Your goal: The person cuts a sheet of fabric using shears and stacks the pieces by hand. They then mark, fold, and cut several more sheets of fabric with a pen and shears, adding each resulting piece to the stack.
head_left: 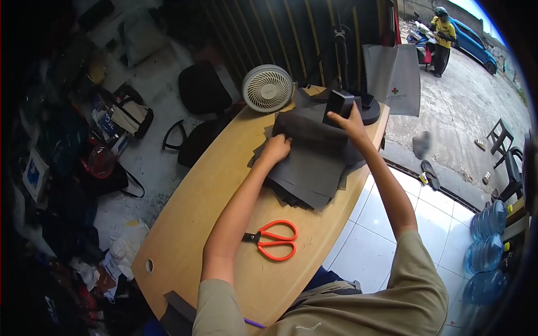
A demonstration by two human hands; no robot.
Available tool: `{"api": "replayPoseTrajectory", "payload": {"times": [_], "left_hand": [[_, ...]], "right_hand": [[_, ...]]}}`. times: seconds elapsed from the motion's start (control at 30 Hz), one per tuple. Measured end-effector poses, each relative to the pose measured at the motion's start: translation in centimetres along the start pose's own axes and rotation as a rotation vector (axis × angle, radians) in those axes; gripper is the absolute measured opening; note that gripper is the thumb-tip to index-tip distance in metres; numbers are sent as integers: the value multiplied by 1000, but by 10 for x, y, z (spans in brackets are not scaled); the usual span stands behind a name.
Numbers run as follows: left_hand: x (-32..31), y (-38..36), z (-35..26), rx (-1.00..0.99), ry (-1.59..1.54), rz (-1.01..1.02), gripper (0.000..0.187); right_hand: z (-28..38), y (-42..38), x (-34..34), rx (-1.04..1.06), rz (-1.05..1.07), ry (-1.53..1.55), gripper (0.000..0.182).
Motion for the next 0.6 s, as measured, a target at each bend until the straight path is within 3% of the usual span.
{"api": "replayPoseTrajectory", "payload": {"times": [0.27, 0.4, 0.6], "left_hand": [[41, -45, -22, 27, 221, -37, 45], [69, -78, -25, 11, 198, -86, 43], [108, -141, 0, -63, -74, -178, 41]], "right_hand": [[-3, -12, -11, -10, 86, -201, 93], [-22, -9, -5, -34, -38, -290, 92], [-14, -14, -12, -78, 107, -196, 108]]}}
Point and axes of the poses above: each hand's wrist, its own y-axis towards the middle knuckle, its own x-axis out of the back of the hand, z = x × y, the point moved 8 cm from there along y, towards the middle knuckle, and after that the axes turned 8 degrees about z, right-handed, at the moved point
